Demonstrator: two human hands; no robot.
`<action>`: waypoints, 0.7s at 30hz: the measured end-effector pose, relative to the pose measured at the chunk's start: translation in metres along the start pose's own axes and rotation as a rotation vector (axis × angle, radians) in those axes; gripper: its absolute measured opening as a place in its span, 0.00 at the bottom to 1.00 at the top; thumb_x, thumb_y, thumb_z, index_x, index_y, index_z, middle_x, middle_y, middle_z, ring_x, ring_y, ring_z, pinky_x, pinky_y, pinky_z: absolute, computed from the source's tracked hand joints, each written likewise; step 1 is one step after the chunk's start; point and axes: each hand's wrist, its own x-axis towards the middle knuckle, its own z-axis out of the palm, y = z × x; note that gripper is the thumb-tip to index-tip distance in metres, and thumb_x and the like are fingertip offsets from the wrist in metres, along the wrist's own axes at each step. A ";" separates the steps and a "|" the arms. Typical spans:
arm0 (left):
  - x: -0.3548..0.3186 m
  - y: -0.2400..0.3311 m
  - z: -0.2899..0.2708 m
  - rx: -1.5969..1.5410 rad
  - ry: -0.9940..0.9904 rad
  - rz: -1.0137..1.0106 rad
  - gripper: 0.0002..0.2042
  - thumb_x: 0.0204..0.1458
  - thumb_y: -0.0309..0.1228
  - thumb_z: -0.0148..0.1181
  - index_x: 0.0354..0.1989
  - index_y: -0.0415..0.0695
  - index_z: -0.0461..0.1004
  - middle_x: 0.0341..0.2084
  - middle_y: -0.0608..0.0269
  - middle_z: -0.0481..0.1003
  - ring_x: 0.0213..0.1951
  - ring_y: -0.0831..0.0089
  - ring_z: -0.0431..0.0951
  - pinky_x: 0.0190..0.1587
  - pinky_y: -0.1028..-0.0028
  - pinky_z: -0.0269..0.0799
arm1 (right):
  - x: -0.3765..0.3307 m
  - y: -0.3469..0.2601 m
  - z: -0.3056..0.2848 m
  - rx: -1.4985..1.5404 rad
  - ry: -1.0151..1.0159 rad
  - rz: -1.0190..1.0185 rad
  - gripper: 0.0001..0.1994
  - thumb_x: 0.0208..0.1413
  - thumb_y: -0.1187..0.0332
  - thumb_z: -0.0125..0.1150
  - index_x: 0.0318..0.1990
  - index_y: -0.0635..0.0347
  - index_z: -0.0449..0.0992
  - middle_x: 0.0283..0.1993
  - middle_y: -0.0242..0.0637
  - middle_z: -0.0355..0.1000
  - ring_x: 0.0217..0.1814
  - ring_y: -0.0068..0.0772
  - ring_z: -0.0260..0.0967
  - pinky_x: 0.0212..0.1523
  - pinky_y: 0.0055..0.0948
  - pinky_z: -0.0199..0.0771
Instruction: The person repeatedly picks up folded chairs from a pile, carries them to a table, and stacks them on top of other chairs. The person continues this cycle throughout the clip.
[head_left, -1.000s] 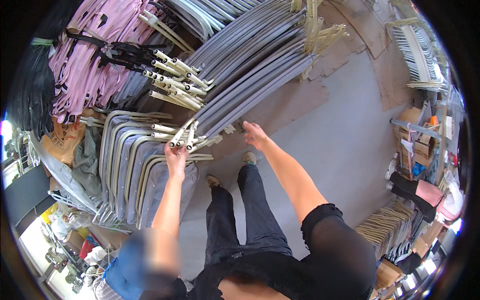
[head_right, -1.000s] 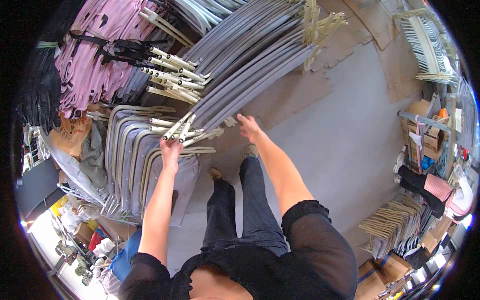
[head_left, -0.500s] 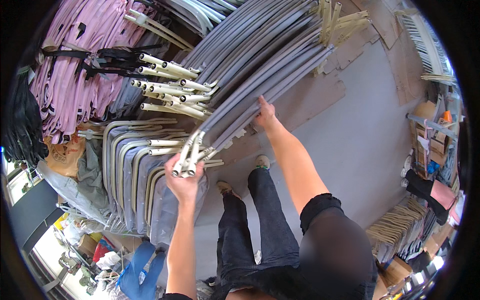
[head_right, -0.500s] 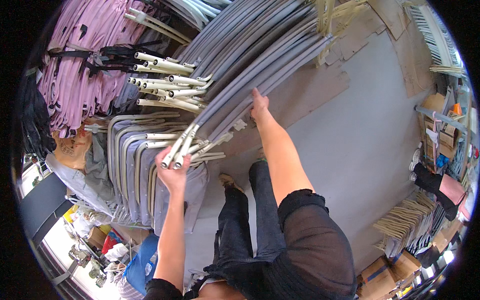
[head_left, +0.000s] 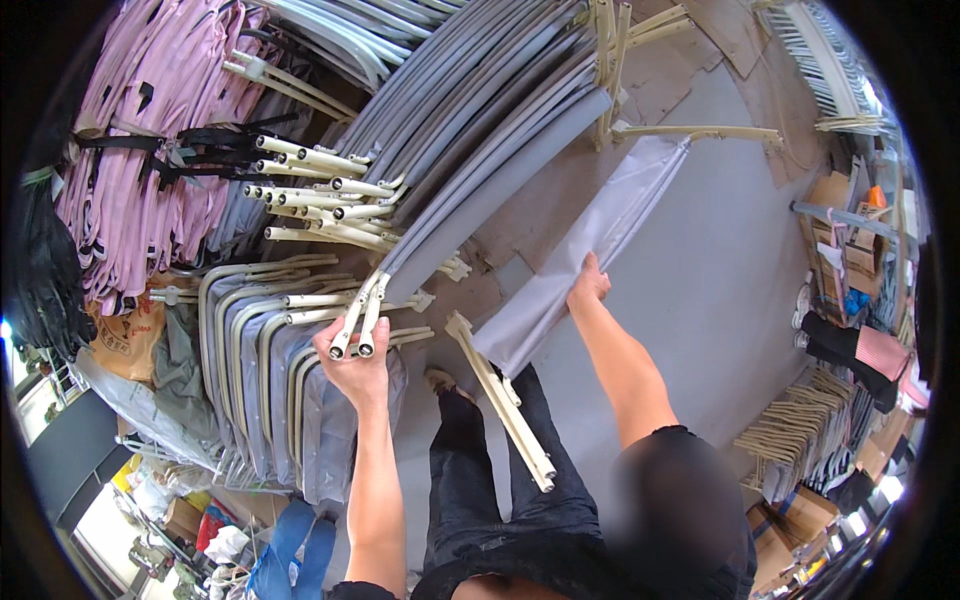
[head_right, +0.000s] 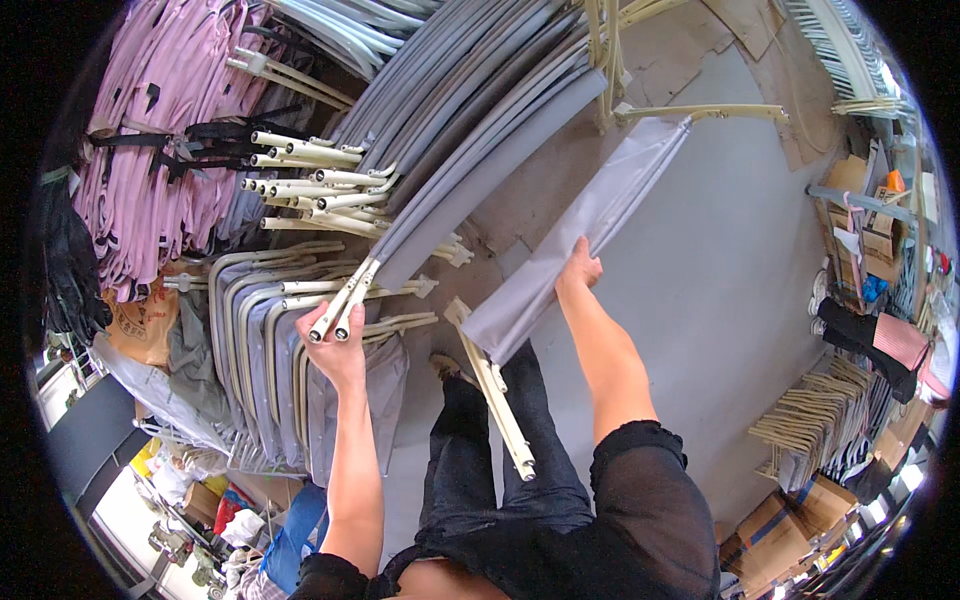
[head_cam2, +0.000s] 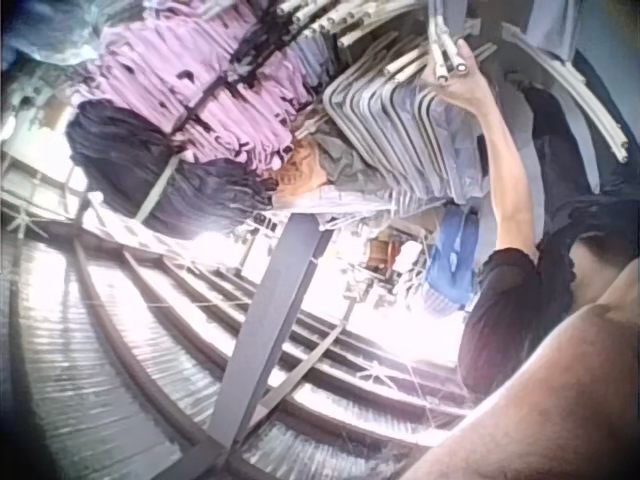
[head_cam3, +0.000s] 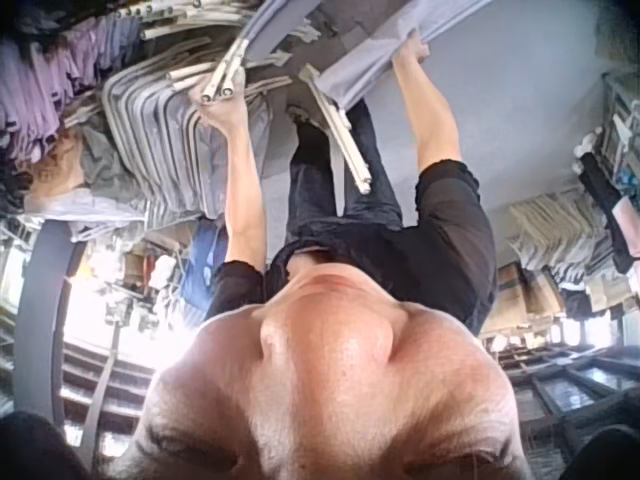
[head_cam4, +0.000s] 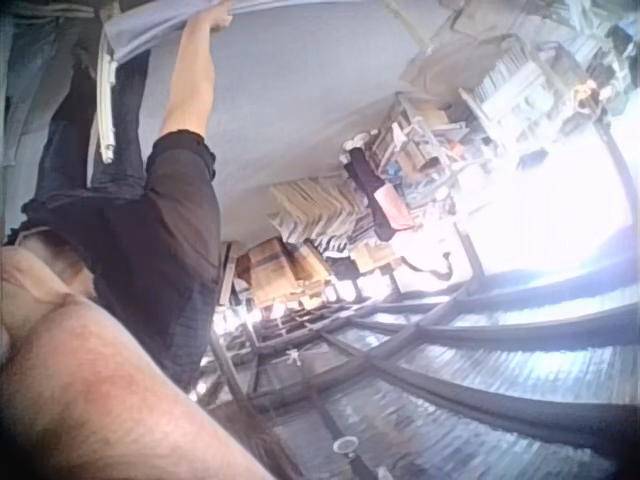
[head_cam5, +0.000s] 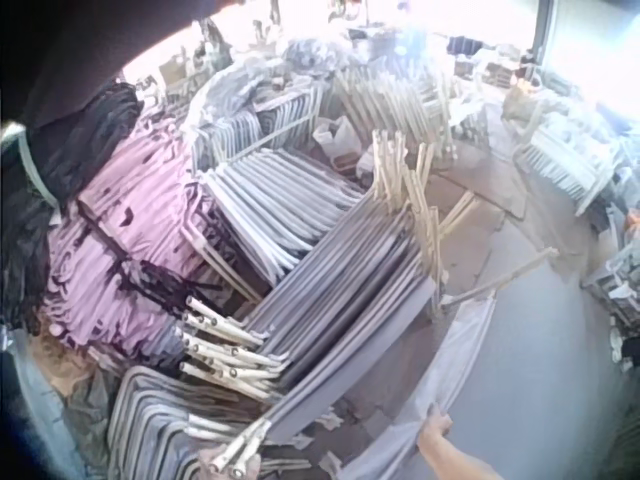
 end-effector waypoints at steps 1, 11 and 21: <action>0.001 0.002 0.001 -0.020 0.006 -0.028 0.26 0.35 0.30 0.72 0.40 0.39 0.63 0.33 0.64 0.65 0.29 0.79 0.66 0.34 0.79 0.67 | 0.004 0.000 -0.009 -0.009 0.022 0.005 0.28 0.42 0.55 0.63 0.43 0.74 0.69 0.45 0.53 0.69 0.45 0.48 0.68 0.45 0.39 0.69; 0.054 -0.058 -0.025 0.035 0.013 0.000 0.26 0.39 0.35 0.70 0.41 0.39 0.60 0.38 0.57 0.66 0.39 0.72 0.69 0.43 0.75 0.67 | -0.004 -0.001 -0.077 -0.093 0.089 -0.012 0.25 0.42 0.57 0.61 0.39 0.73 0.69 0.44 0.53 0.69 0.46 0.46 0.67 0.47 0.37 0.67; 0.003 -0.079 -0.033 -0.124 -0.144 -0.750 0.16 0.44 0.35 0.65 0.35 0.44 0.65 0.25 0.67 0.70 0.24 0.79 0.72 0.22 0.80 0.69 | -0.038 0.005 -0.187 0.119 0.070 -0.075 0.24 0.41 0.57 0.62 0.35 0.75 0.71 0.39 0.53 0.71 0.41 0.46 0.68 0.45 0.37 0.66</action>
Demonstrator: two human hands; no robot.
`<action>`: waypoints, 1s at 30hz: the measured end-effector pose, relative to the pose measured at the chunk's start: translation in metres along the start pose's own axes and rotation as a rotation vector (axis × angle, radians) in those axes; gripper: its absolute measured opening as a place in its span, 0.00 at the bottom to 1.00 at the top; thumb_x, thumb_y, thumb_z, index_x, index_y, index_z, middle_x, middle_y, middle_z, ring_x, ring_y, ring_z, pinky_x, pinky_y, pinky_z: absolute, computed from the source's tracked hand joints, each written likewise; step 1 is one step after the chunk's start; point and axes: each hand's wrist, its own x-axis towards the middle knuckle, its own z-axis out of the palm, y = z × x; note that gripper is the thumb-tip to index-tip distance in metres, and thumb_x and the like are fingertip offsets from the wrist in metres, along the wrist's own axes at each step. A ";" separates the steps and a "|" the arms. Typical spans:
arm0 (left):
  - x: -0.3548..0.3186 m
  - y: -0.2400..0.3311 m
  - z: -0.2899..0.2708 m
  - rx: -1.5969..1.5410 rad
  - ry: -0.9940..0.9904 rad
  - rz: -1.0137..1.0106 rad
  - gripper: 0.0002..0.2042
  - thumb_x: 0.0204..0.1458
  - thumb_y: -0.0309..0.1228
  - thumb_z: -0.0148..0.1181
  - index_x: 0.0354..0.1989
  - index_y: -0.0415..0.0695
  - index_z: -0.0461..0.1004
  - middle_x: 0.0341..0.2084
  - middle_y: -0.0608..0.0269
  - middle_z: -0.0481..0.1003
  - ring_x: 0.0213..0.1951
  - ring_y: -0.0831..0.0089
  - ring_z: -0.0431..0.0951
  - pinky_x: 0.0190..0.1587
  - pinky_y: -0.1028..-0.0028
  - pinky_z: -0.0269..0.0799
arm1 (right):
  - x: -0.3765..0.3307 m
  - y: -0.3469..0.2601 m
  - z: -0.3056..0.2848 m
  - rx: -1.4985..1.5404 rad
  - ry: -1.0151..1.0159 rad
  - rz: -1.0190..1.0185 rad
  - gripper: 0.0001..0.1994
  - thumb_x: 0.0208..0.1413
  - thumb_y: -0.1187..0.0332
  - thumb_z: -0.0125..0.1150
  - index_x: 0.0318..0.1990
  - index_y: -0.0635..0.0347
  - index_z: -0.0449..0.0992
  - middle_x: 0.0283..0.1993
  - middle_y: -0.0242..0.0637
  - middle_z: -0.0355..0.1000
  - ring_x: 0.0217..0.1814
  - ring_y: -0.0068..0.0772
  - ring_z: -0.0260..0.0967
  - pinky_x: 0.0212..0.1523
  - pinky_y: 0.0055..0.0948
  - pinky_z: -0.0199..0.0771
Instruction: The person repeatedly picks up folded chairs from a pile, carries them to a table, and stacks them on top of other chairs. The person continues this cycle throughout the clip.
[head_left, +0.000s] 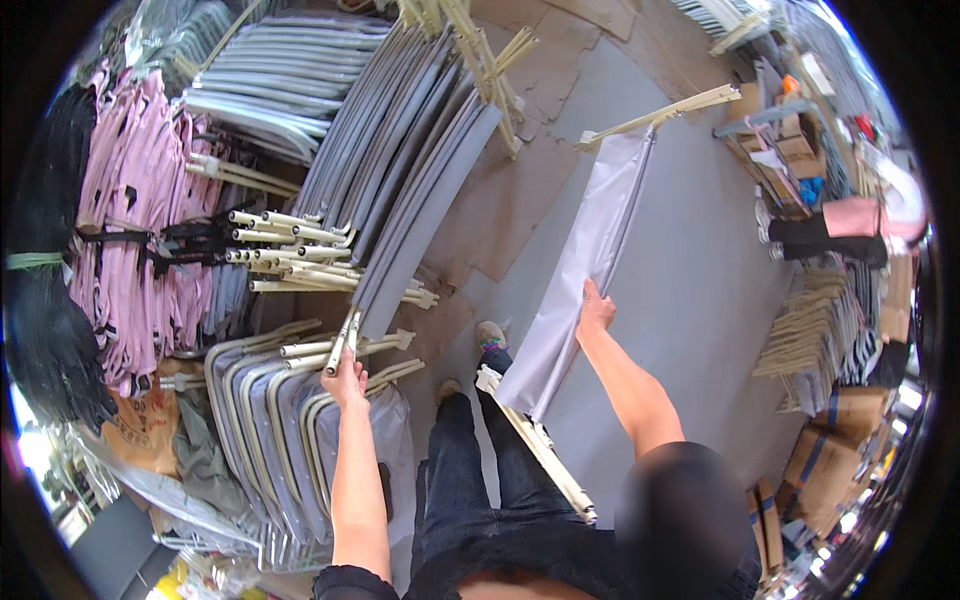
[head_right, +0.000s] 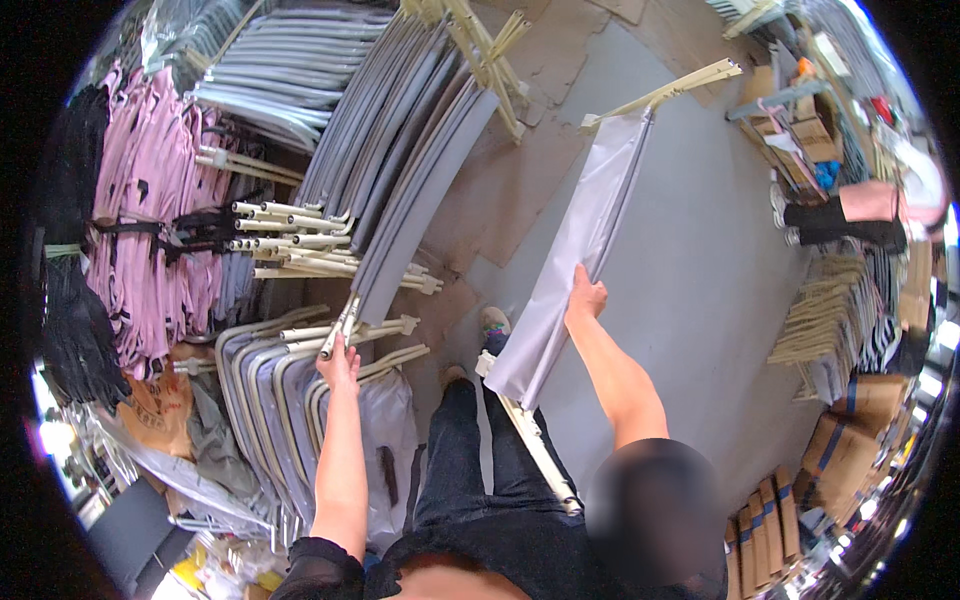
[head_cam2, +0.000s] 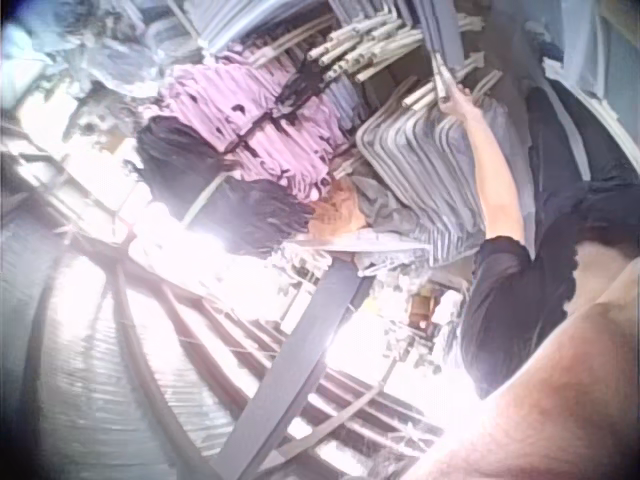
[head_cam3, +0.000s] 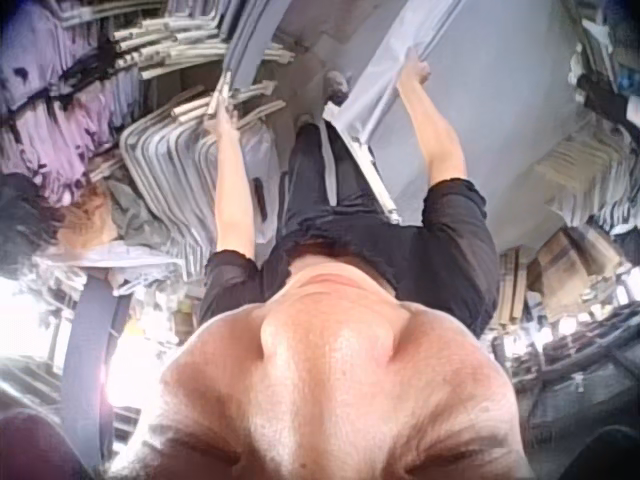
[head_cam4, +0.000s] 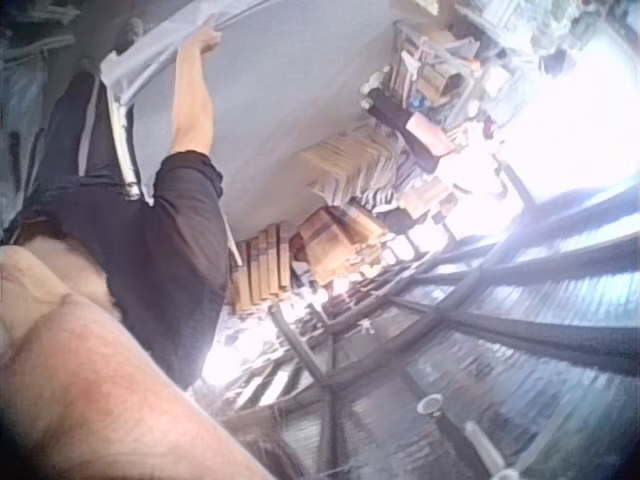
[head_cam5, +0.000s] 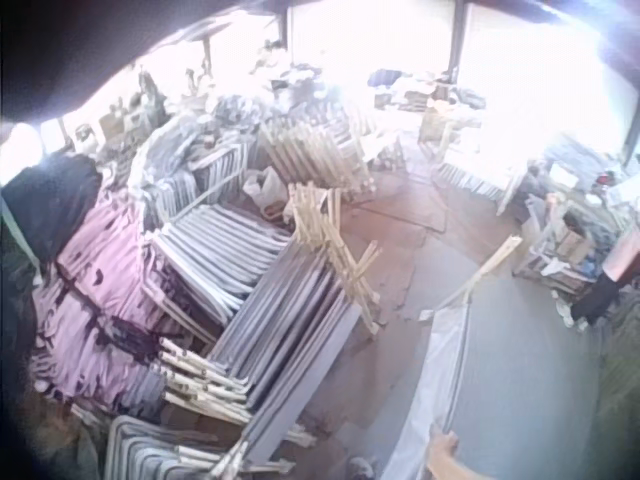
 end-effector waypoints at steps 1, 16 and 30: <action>0.002 -0.002 -0.002 -0.073 -0.011 -0.045 0.14 0.45 0.35 0.64 0.34 0.45 0.65 0.23 0.68 0.71 0.24 0.79 0.73 0.22 0.79 0.70 | -0.002 0.002 -0.010 0.006 0.020 -0.020 0.25 0.41 0.56 0.62 0.35 0.76 0.71 0.39 0.53 0.71 0.41 0.46 0.68 0.45 0.37 0.66; 0.038 0.004 -0.034 -0.520 -0.361 -0.599 0.49 0.35 0.47 0.69 0.60 0.43 0.41 0.54 0.44 0.52 0.55 0.52 0.59 0.54 0.53 0.63 | -0.069 0.052 -0.142 0.345 0.082 -0.157 0.26 0.41 0.59 0.65 0.40 0.77 0.70 0.41 0.47 0.71 0.42 0.35 0.67 0.45 0.31 0.65; -0.134 -0.109 -0.015 0.683 -0.972 -0.743 0.62 0.28 0.71 0.54 0.64 0.40 0.32 0.62 0.43 0.41 0.62 0.52 0.49 0.59 0.54 0.51 | -0.172 0.053 -0.272 1.043 -0.021 -0.203 0.16 0.43 0.62 0.65 0.33 0.66 0.71 0.30 0.33 0.68 0.31 0.27 0.65 0.36 0.29 0.69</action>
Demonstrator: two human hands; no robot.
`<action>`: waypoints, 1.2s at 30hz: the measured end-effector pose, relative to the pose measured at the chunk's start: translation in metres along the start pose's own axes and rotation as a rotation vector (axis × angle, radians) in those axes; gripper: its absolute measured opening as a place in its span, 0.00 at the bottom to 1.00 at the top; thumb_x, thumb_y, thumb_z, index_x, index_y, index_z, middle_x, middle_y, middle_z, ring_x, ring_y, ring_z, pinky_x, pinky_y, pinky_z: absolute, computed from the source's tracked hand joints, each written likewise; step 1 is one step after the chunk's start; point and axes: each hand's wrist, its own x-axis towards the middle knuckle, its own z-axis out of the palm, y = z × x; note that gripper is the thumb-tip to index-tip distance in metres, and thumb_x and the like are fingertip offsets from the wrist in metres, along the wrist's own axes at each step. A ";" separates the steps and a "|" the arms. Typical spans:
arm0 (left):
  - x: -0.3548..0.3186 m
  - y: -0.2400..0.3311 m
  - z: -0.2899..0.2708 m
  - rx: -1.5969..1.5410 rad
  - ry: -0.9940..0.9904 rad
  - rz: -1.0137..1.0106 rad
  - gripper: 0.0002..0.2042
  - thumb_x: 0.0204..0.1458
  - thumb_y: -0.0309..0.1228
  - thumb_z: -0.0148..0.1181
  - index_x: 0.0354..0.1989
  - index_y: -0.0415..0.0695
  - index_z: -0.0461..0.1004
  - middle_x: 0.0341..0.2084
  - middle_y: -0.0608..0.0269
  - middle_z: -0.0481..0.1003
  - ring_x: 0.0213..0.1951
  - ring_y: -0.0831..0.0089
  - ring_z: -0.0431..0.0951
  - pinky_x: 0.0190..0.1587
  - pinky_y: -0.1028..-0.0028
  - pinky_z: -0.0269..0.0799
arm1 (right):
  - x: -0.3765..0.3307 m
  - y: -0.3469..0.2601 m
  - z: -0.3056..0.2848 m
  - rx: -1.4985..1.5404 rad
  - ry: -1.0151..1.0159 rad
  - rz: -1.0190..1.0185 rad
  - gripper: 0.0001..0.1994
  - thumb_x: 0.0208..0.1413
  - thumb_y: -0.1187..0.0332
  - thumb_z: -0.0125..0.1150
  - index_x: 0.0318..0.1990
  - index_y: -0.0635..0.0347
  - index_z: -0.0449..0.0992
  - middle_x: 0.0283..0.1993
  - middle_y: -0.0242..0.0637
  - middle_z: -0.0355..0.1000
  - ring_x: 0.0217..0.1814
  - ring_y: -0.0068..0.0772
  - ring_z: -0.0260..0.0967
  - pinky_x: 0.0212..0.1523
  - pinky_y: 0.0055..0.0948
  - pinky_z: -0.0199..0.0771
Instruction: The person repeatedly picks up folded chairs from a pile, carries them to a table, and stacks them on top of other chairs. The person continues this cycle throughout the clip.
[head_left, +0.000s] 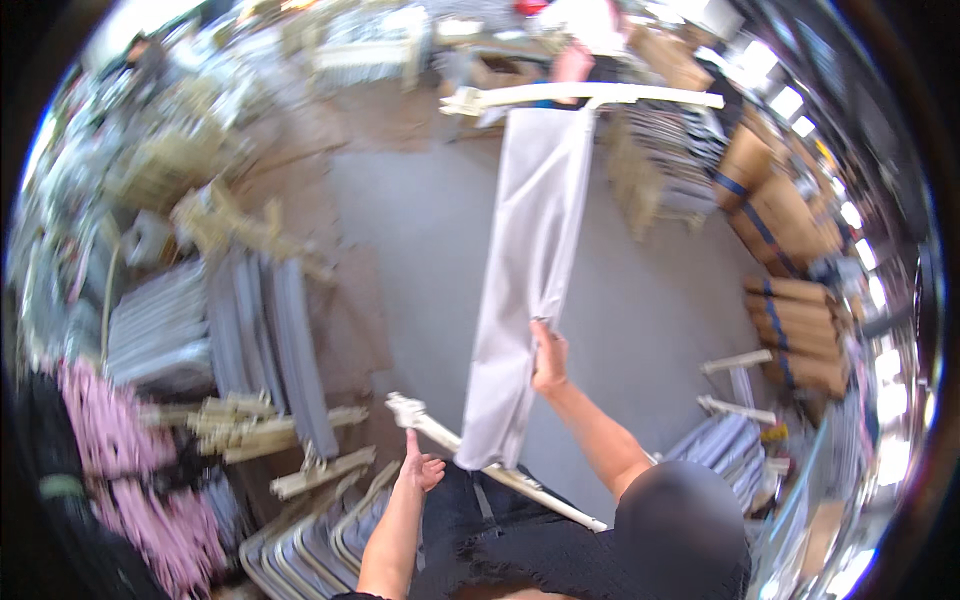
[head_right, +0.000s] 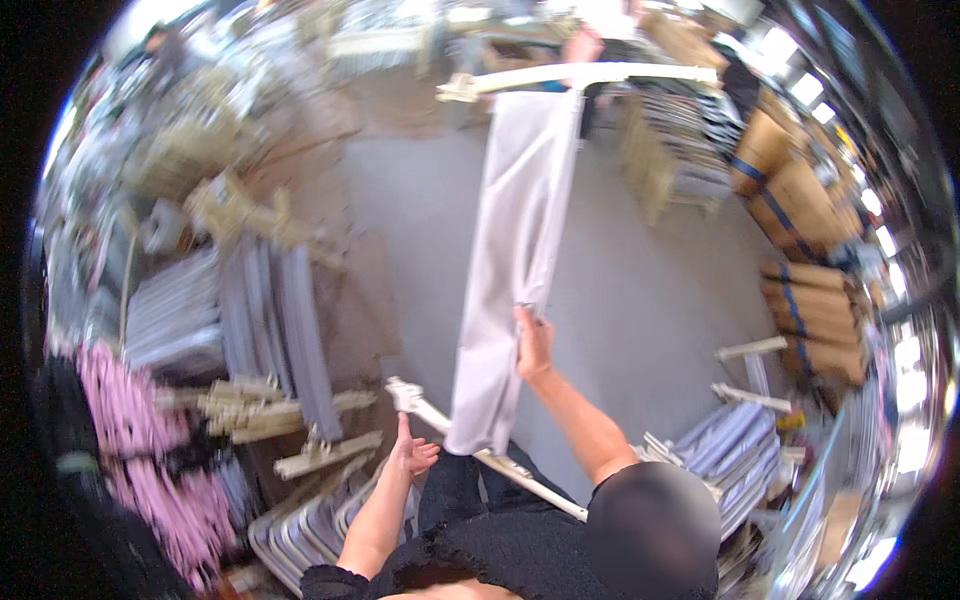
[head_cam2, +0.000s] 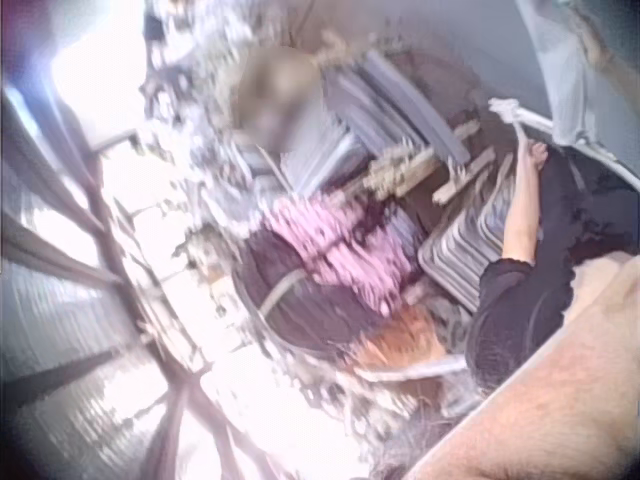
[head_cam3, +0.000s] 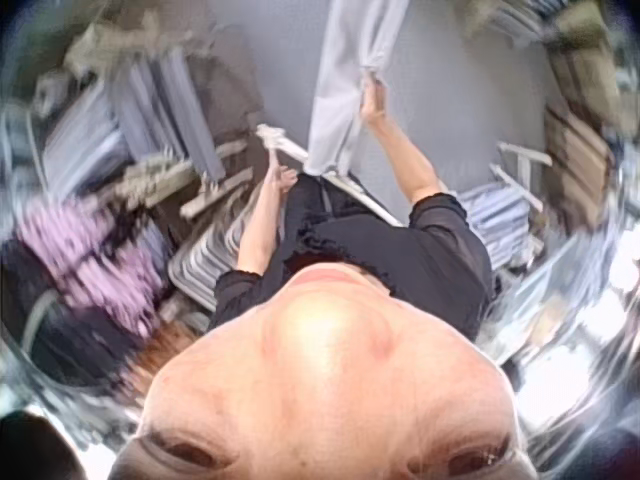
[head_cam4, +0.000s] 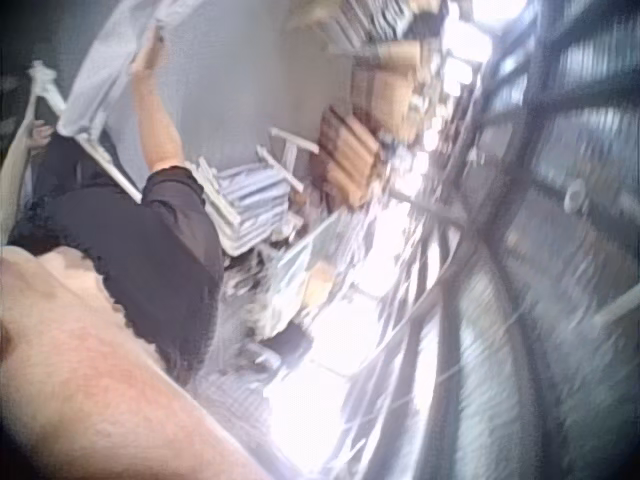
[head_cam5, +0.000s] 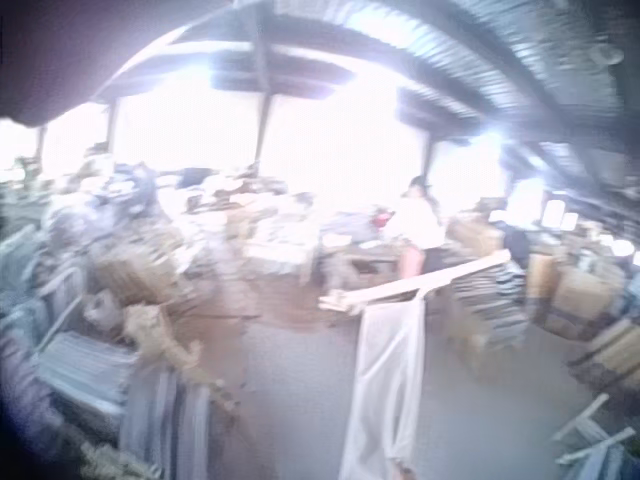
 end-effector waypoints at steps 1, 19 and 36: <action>0.004 0.001 0.019 0.023 -0.069 0.007 0.63 0.28 0.72 0.52 0.64 0.39 0.30 0.63 0.45 0.41 0.62 0.53 0.48 0.60 0.55 0.51 | -0.005 -0.011 -0.008 0.037 0.010 -0.031 0.17 0.42 0.61 0.65 0.33 0.66 0.70 0.30 0.33 0.67 0.30 0.28 0.65 0.35 0.29 0.69; -0.079 -0.161 0.271 0.747 -0.295 1.097 0.28 0.45 0.57 0.55 0.40 0.42 0.65 0.22 0.70 0.58 0.24 0.78 0.59 0.25 0.76 0.57 | -0.381 -0.223 -0.434 0.537 0.456 -0.539 0.28 0.53 0.50 0.53 0.54 0.59 0.60 0.54 0.36 0.63 0.51 0.34 0.63 0.45 0.33 0.65; -0.039 -0.688 0.407 1.661 -0.575 1.008 0.21 0.45 0.50 0.60 0.28 0.41 0.69 0.17 0.66 0.67 0.20 0.79 0.67 0.25 0.80 0.65 | -0.648 -0.066 -0.814 1.228 1.089 -0.339 0.24 0.54 0.60 0.47 0.55 0.65 0.57 0.57 0.45 0.58 0.58 0.41 0.57 0.56 0.46 0.58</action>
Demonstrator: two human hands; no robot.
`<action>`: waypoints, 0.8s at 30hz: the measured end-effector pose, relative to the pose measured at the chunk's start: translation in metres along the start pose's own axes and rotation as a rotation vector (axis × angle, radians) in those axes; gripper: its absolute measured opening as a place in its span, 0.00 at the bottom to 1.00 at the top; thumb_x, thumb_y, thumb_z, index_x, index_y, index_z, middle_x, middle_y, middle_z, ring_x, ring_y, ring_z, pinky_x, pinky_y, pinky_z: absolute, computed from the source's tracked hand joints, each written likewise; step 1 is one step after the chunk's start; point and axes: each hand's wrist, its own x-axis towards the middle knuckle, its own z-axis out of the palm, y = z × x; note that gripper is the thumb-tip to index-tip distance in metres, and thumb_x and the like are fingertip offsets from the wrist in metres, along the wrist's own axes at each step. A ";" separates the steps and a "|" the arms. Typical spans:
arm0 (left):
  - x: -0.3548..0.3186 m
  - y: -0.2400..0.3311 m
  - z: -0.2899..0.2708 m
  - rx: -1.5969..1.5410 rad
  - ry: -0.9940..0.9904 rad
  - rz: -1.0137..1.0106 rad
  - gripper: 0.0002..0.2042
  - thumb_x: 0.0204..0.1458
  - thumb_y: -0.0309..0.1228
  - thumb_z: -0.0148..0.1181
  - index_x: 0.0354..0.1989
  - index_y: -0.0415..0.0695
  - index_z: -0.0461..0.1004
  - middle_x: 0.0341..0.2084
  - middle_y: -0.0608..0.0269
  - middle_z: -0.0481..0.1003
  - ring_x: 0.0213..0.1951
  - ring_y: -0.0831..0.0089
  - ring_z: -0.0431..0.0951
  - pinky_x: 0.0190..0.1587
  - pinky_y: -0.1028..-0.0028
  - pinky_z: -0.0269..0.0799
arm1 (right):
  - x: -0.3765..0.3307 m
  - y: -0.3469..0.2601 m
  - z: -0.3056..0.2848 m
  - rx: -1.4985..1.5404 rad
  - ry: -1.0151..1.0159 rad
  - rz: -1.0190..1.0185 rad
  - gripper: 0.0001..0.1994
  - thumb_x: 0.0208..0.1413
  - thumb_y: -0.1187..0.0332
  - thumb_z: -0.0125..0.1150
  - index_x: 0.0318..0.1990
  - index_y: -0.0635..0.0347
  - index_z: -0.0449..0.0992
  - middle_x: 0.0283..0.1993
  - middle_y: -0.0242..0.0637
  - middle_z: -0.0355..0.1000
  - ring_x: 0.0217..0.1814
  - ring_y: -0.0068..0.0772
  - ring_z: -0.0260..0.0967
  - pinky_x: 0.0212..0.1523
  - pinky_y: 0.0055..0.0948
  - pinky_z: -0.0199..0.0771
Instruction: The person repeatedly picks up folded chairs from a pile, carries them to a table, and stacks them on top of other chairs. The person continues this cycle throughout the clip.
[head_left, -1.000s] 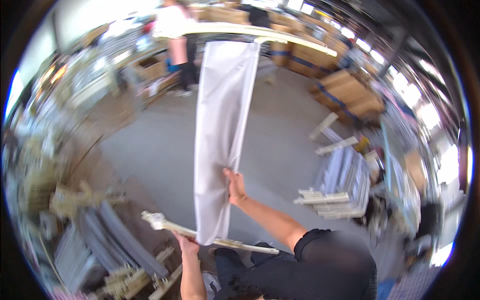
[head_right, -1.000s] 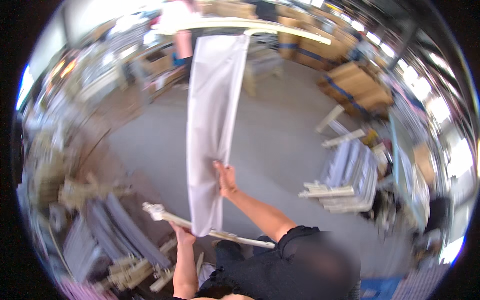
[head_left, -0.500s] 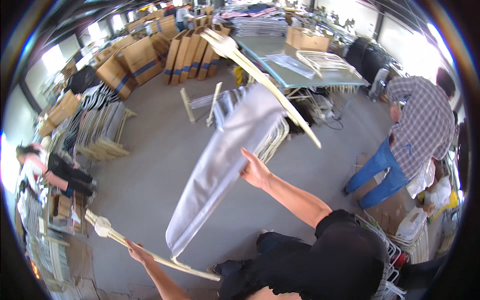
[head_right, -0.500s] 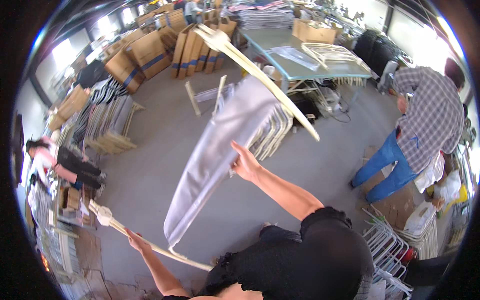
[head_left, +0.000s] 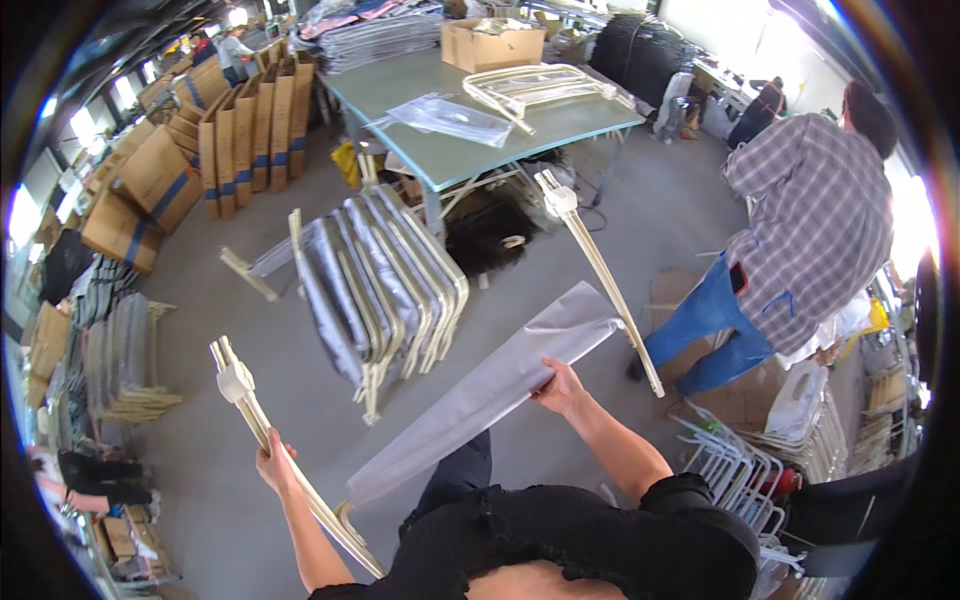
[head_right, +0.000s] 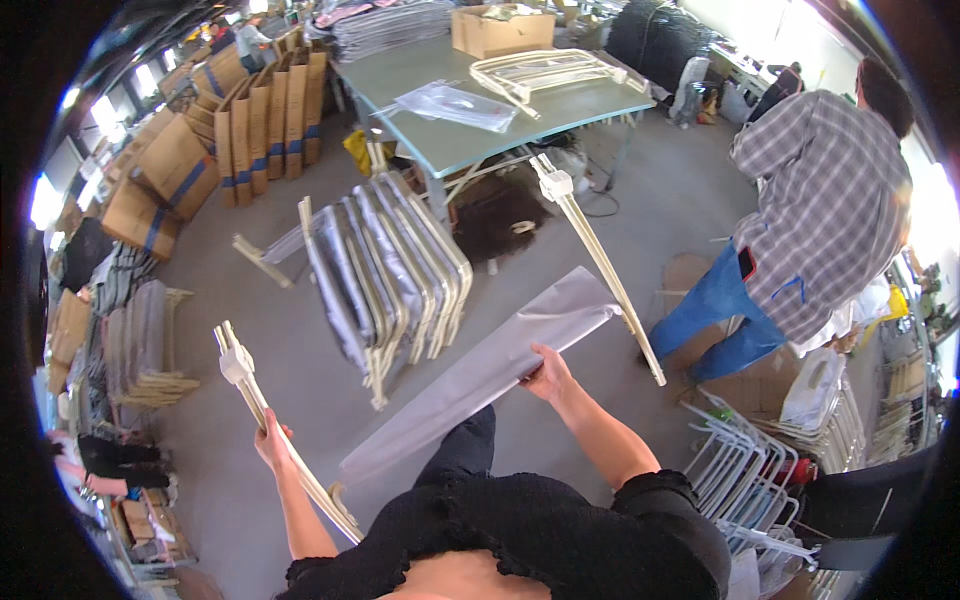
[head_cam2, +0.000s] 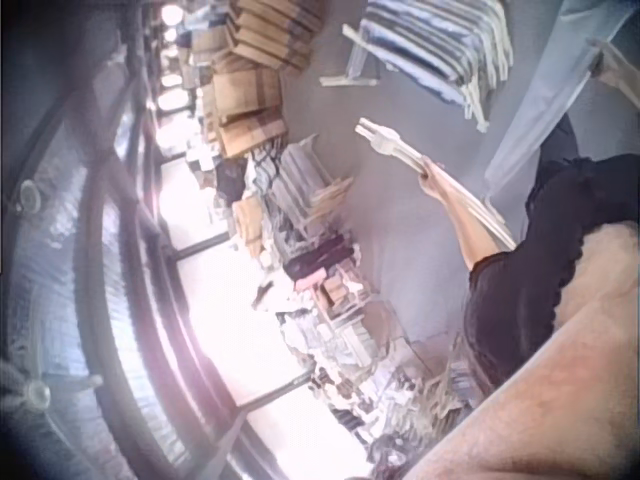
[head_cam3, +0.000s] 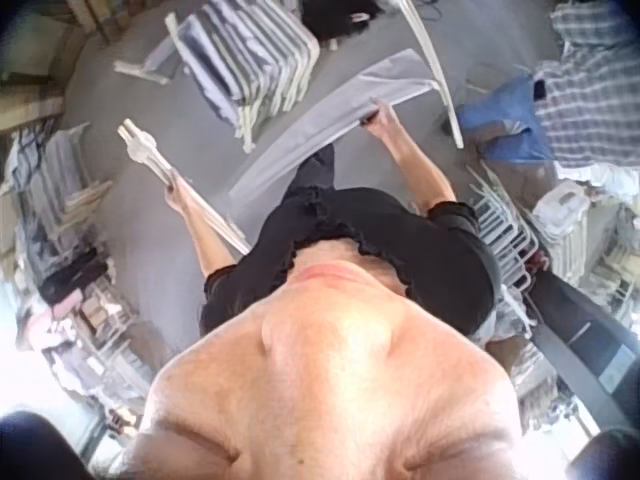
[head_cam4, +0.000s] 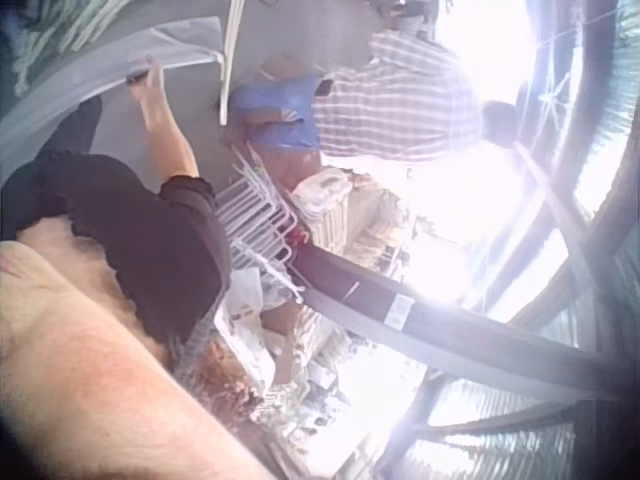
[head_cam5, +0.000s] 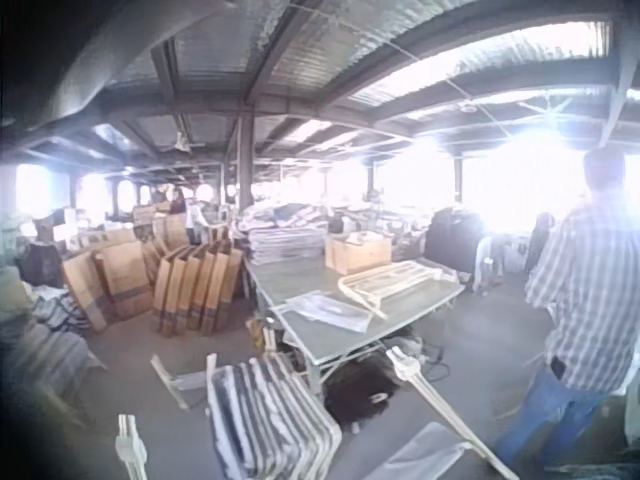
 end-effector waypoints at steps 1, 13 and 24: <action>0.011 0.003 0.035 -0.017 -0.023 0.004 0.21 0.45 0.50 0.60 0.28 0.41 0.69 0.17 0.66 0.67 0.20 0.79 0.67 0.24 0.80 0.65 | 0.014 -0.022 0.003 0.022 0.013 -0.012 0.24 0.54 0.61 0.47 0.56 0.66 0.57 0.58 0.46 0.57 0.59 0.42 0.56 0.57 0.46 0.58; 0.089 0.105 0.430 0.028 -0.327 0.031 0.26 0.51 0.56 0.47 0.26 0.40 0.65 0.13 0.62 0.67 0.12 0.76 0.68 0.14 0.77 0.64 | 0.190 -0.328 0.041 0.128 0.186 -0.108 0.23 0.52 0.61 0.50 0.53 0.62 0.60 0.56 0.43 0.60 0.57 0.42 0.58 0.56 0.46 0.58; 0.042 0.118 0.617 0.174 -0.175 -0.220 0.29 0.51 0.60 0.42 0.33 0.40 0.67 0.09 0.63 0.62 0.11 0.74 0.66 0.12 0.75 0.62 | 0.281 -0.499 0.013 -0.608 0.181 0.176 0.13 0.54 0.63 0.48 0.38 0.66 0.69 0.36 0.44 0.70 0.38 0.40 0.70 0.44 0.42 0.71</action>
